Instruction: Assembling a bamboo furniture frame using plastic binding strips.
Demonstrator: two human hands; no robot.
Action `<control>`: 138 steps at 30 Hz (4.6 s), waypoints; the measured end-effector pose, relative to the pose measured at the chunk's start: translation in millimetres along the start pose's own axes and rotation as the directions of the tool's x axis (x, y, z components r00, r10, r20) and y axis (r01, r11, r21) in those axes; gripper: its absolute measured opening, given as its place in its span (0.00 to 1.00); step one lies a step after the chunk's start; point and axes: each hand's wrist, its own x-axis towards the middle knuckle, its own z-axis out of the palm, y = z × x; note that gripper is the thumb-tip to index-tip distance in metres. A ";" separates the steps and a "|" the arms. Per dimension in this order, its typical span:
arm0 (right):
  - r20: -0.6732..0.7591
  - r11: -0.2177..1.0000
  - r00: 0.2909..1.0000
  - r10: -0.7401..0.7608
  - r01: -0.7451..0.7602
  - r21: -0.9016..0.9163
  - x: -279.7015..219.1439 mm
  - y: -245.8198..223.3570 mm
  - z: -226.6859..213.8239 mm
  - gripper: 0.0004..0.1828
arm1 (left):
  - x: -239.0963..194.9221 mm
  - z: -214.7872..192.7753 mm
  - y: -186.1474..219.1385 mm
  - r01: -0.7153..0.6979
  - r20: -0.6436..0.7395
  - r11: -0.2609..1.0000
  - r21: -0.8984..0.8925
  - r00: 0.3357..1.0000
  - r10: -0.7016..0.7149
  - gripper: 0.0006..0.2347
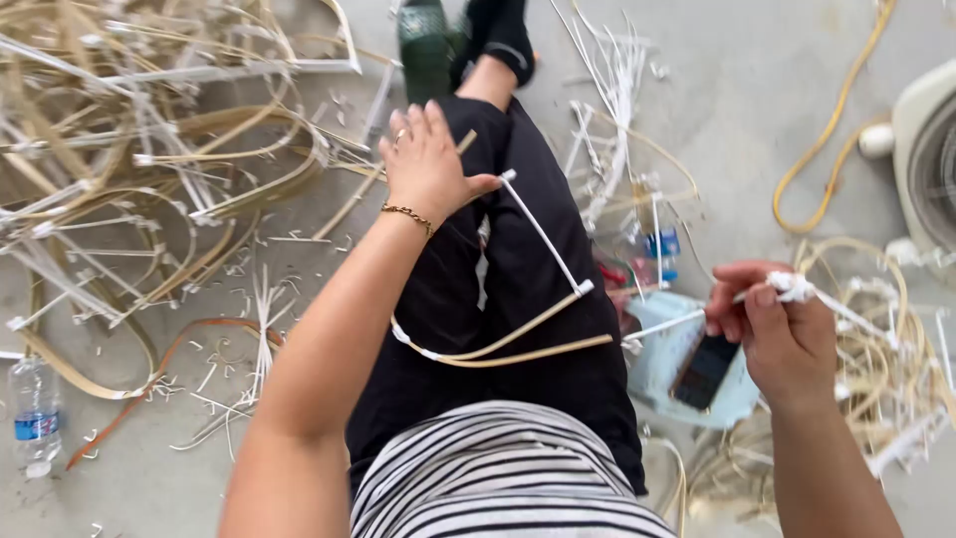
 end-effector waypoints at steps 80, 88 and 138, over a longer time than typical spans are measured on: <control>0.245 0.910 0.883 0.400 -0.350 -0.223 0.0 63.8 143.3 0.14 | -109.2 -74.6 -4.6 -0.164 0.347 0.661 -0.732 0.745 0.569 0.05; 0.572 0.572 0.694 -0.438 0.705 -0.419 37.1 22.9 152.7 0.18 | -108.6 -74.8 -5.0 -0.183 0.311 0.621 -0.762 0.738 0.599 0.05; 0.459 0.673 0.667 -0.587 0.717 -0.183 -7.1 87.7 132.9 0.14 | -108.0 -87.6 21.5 0.011 0.452 0.636 -0.771 0.713 0.536 0.07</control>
